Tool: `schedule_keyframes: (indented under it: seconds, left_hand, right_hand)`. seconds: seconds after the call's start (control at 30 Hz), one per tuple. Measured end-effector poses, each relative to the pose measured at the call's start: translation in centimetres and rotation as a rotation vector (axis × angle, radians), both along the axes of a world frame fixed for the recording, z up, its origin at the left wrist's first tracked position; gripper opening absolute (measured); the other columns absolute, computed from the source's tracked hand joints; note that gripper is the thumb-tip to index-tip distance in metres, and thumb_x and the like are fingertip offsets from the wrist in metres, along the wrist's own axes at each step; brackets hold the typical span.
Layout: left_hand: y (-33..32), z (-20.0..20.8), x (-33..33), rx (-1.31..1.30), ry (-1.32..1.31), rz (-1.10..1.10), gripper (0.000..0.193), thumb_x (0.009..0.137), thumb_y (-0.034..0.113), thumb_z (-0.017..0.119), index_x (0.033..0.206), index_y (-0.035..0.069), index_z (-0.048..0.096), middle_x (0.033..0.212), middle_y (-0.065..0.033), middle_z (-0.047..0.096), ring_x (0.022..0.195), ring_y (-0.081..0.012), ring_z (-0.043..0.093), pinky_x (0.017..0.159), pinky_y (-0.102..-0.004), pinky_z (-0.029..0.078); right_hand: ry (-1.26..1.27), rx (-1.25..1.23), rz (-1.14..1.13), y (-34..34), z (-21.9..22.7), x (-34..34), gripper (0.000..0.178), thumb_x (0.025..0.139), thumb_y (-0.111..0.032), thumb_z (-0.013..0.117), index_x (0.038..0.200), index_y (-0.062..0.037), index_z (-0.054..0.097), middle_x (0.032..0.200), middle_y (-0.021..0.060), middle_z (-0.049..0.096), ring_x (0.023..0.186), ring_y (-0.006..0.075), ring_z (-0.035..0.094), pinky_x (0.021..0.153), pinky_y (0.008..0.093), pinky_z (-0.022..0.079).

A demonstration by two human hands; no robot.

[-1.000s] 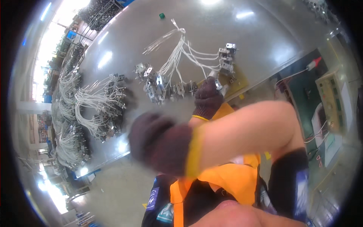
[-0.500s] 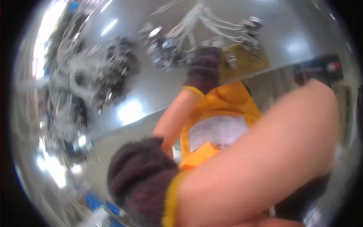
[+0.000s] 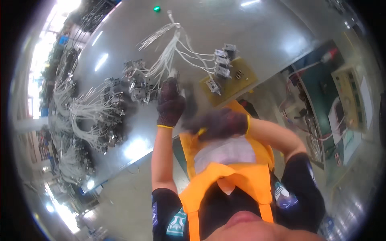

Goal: The person is organizing and placing wire harnesses onto a metal assembly fixture for manual processing.

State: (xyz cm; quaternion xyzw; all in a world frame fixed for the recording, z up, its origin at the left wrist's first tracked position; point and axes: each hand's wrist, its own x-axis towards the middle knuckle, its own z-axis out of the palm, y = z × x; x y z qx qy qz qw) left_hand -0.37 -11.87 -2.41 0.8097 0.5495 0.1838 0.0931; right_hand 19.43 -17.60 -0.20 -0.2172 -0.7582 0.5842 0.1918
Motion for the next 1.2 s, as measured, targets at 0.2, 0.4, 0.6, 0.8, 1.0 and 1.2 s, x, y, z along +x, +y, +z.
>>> schedule_keyframes:
  seconds: [0.2,0.4,0.6,0.8,1.0,1.2]
  left_hand:
    - [-1.6,-2.2,2.7,0.267,0.052,-0.017,0.059,0.081,0.002,0.056,0.138,-0.001,0.044,0.139,-0.0228,0.047,0.128,-0.0411,0.045,0.108,-0.0436,0.039]
    - [-0.8,-3.2,2.5,0.175,-0.199,-0.104,0.059,0.081,0.003,0.058,0.138,-0.001,0.044,0.137,-0.0249,0.049,0.126,-0.0434,0.046,0.106,-0.0467,0.04]
    - [-1.6,-5.8,2.9,0.22,-0.352,-0.004,0.061,0.078,0.009,0.066,0.134,-0.001,0.044,0.122,-0.0224,0.055,0.111,-0.0396,0.055,0.097,-0.0442,0.045]
    - [-1.2,-5.0,2.6,0.07,-0.426,-0.038,0.056,0.075,0.018,0.07,0.123,-0.001,0.048,0.108,-0.0189,0.056,0.097,-0.0347,0.057,0.084,-0.0417,0.047]
    - [-3.4,-1.2,-0.1,0.155,-0.185,-0.096,0.077,0.076,0.033,0.074,0.134,-0.005,0.041,0.123,-0.0252,0.051,0.115,-0.0402,0.051,0.099,-0.044,0.042]
    - [-3.2,-1.3,-0.6,0.302,0.093,-0.165,0.076,0.078,0.035,0.072,0.135,-0.005,0.042,0.129,-0.0297,0.049,0.121,-0.0459,0.047,0.105,-0.0508,0.037]
  right_hand:
    - [-0.115,0.142,-1.017,1.7,-6.8,4.6,0.052,0.09,-0.02,0.062,0.139,-0.0102,0.052,0.116,0.0107,0.065,0.095,0.0202,0.065,0.082,0.0308,0.052]
    - [-0.095,-0.123,-1.072,3.5,-5.0,4.8,0.057,0.089,-0.017,0.062,0.143,-0.0054,0.047,0.118,0.008,0.064,0.071,0.0095,0.059,0.053,0.0232,0.048]
    - [0.154,-0.471,-0.816,4.6,-2.9,0.3,0.06,0.091,-0.024,0.064,0.145,-0.0093,0.045,0.126,0.0106,0.063,0.086,0.0134,0.063,0.064,0.0259,0.052]
    - [-0.053,-0.132,-0.565,6.9,-4.2,-1.3,0.059,0.082,-0.04,0.069,0.13,-0.008,0.056,0.108,0.0194,0.068,0.099,0.0295,0.066,0.085,0.0371,0.051]
    - [-0.179,-0.079,-0.538,6.8,-4.8,-1.2,0.051,0.081,-0.035,0.07,0.122,-0.0065,0.061,0.107,0.0185,0.069,0.096,0.0303,0.066,0.084,0.0387,0.051]
    - [-0.082,-0.303,-0.494,7.0,-5.2,-0.2,0.054,0.08,-0.035,0.072,0.125,-0.0081,0.061,0.098,0.0128,0.069,0.093,0.0226,0.065,0.083,0.0369,0.05]
